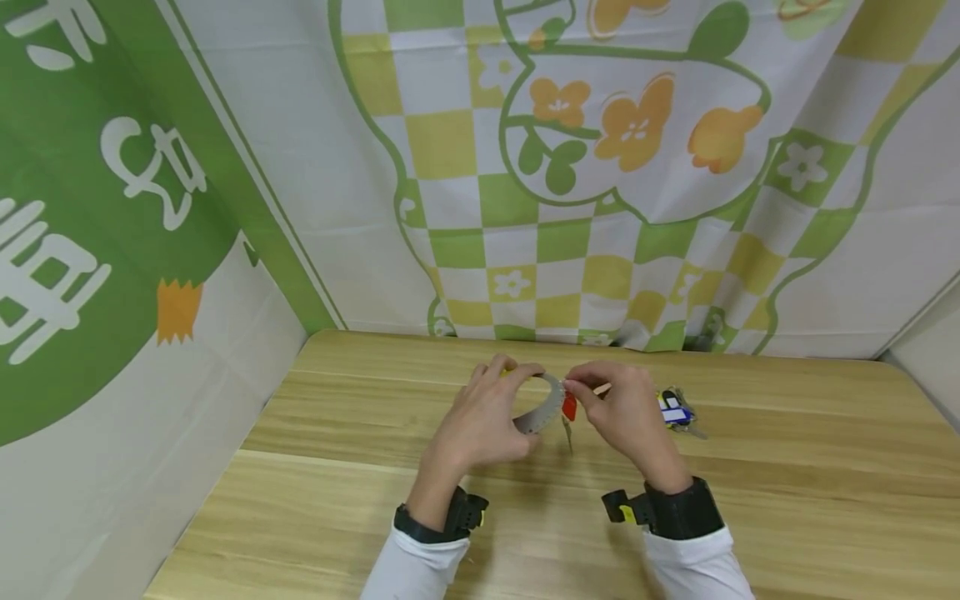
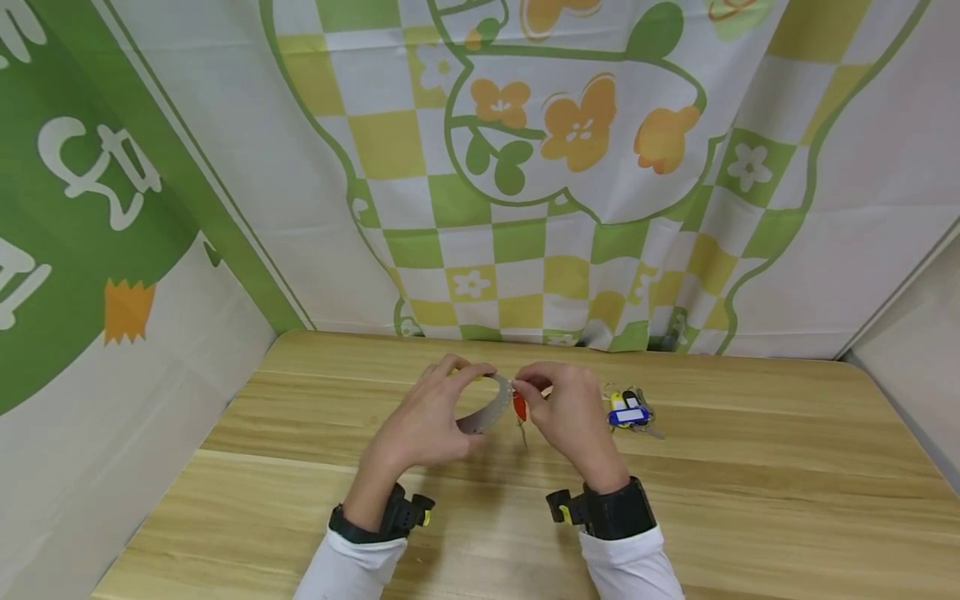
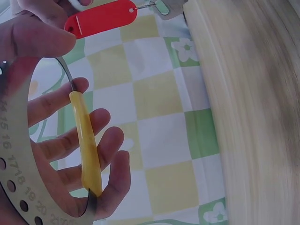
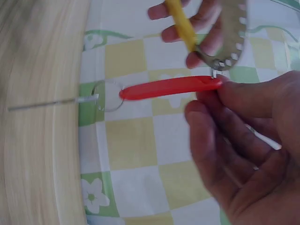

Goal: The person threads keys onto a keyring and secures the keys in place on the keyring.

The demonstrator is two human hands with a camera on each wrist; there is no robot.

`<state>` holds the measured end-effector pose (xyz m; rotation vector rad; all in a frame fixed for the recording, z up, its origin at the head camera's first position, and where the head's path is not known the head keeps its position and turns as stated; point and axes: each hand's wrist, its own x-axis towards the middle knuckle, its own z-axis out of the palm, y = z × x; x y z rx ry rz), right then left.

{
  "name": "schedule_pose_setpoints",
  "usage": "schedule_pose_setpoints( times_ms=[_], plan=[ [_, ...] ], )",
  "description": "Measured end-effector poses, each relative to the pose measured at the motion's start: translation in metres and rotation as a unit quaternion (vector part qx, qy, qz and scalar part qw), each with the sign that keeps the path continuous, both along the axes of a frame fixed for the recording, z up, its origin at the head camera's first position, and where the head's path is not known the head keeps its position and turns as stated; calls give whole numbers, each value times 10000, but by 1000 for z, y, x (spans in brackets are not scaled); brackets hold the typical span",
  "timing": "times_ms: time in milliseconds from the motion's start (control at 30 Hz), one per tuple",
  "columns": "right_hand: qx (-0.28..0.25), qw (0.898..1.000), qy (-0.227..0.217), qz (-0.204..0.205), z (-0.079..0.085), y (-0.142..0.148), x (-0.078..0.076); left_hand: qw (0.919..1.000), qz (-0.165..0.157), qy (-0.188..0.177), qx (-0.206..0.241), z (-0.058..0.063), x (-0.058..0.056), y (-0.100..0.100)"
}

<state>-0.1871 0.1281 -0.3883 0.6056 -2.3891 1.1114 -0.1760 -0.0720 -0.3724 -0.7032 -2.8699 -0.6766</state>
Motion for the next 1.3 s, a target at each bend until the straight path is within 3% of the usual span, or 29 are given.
schedule_pose_setpoints(
  times_ms=[167,367,667,800,1033,1200,1300],
  plan=[
    [-353,9956,-842,213,2,3,0,10000,58,45,-20,0,-1,-1],
    [-863,9815,-1652,440,3,6,1,9999,90,67,-35,0,-1,-1],
    [-1131,9731,-1960,440,3,6,1,9999,111,111,-19,-1,-1,0],
    [-1030,9790,-1731,327,3,4,1,9999,115,111,-20,-1,-1,0],
    [-338,9982,-496,-34,0,0,1,9998,122,143,-80,-1,-1,2],
    [101,9992,386,-85,0,-1,1,9999,81,117,-95,-1,-1,2],
    [266,9975,652,-68,-1,-1,0,9999,46,70,-88,-1,0,2]
  ],
)
